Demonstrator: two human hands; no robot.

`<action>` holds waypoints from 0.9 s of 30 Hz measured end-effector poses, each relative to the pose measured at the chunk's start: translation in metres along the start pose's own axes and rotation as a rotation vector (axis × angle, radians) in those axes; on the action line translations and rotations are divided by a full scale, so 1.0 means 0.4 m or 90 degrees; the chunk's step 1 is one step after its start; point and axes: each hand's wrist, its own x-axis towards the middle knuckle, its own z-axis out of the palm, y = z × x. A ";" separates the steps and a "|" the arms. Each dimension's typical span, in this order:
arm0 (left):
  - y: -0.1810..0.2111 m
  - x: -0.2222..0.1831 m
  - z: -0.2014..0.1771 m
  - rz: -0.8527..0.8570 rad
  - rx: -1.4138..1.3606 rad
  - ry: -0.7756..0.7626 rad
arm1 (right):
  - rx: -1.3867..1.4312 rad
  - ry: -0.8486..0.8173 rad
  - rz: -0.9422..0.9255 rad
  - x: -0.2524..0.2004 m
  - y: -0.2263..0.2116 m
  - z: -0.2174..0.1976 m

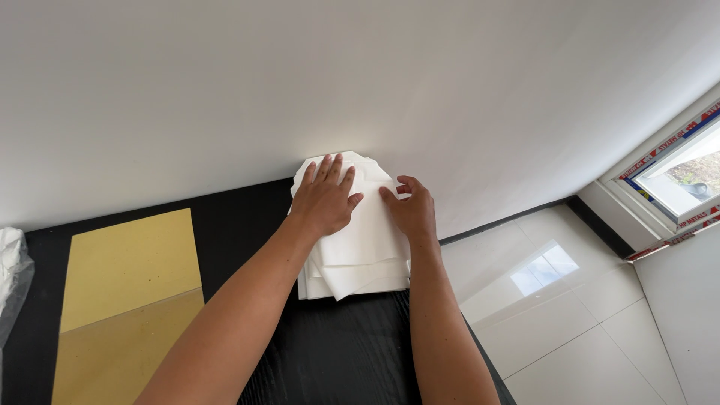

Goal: Manually assembling a paper bag by folding paper around a template and gluing the seams.

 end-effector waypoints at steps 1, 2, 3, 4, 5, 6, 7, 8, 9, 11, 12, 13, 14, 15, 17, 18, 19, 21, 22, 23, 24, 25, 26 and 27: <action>0.001 -0.007 0.003 -0.022 -0.028 -0.004 | 0.000 0.004 -0.001 0.001 -0.004 0.002; 0.002 -0.015 0.006 -0.043 -0.056 -0.008 | 0.001 0.009 -0.002 0.001 -0.009 0.003; 0.004 -0.019 0.007 -0.044 -0.057 -0.011 | 0.000 0.006 0.000 0.001 -0.016 -0.001; 0.006 -0.026 0.007 -0.050 -0.091 -0.006 | -0.056 -0.030 -0.028 0.000 -0.024 -0.005; 0.007 -0.036 0.007 -0.057 -0.125 0.000 | -0.113 -0.068 -0.059 -0.003 -0.033 -0.008; 0.011 -0.041 0.019 -0.060 -0.126 -0.002 | -0.114 -0.072 -0.058 -0.034 -0.053 -0.016; 0.008 -0.039 0.023 -0.071 -0.140 0.005 | -0.135 -0.094 -0.053 -0.057 -0.082 -0.022; 0.004 -0.038 0.027 -0.082 -0.154 0.013 | -0.157 -0.115 -0.048 -0.081 -0.111 -0.029; 0.004 -0.040 0.029 -0.085 -0.152 0.013 | -0.155 -0.118 -0.050 -0.086 -0.108 -0.021; 0.009 -0.041 0.036 -0.087 -0.140 0.003 | -0.168 -0.137 -0.026 -0.097 -0.100 -0.009; 0.000 -0.036 0.047 -0.086 -0.139 0.001 | -0.167 -0.138 -0.024 -0.091 -0.090 -0.001; -0.007 -0.031 0.059 -0.080 -0.151 0.004 | -0.160 -0.141 -0.020 -0.084 -0.081 0.005; -0.014 -0.026 0.070 -0.075 -0.162 0.008 | -0.154 -0.144 -0.015 -0.077 -0.073 0.011; -0.018 -0.022 0.072 -0.076 -0.164 0.009 | -0.156 -0.144 -0.017 -0.079 -0.073 0.008; -0.024 -0.015 0.074 -0.064 -0.170 0.043 | -0.230 -0.125 -0.067 -0.083 -0.075 0.001; -0.012 -0.029 0.045 -0.064 -0.171 0.043 | -0.231 -0.124 -0.067 -0.079 -0.080 -0.005; 0.000 -0.041 0.014 -0.061 -0.163 0.081 | -0.252 -0.112 -0.084 -0.074 -0.085 -0.011; 0.017 -0.067 -0.032 -0.057 -0.156 0.120 | -0.274 -0.099 -0.102 -0.086 -0.112 -0.031; 0.021 -0.081 -0.049 -0.046 -0.161 0.148 | -0.275 -0.088 -0.111 -0.102 -0.134 -0.044; 0.030 -0.095 -0.067 -0.036 -0.168 0.177 | -0.278 -0.078 -0.122 -0.119 -0.157 -0.062; 0.039 -0.122 -0.082 -0.038 -0.170 0.179 | -0.281 -0.078 -0.124 -0.145 -0.183 -0.088; 0.042 -0.148 -0.100 -0.011 -0.167 0.204 | -0.249 -0.067 -0.137 -0.168 -0.214 -0.111; 0.045 -0.176 -0.119 0.016 -0.163 0.229 | -0.217 -0.056 -0.151 -0.194 -0.246 -0.133; 0.057 -0.209 -0.133 0.007 -0.161 0.229 | -0.217 -0.063 -0.155 -0.178 -0.237 -0.142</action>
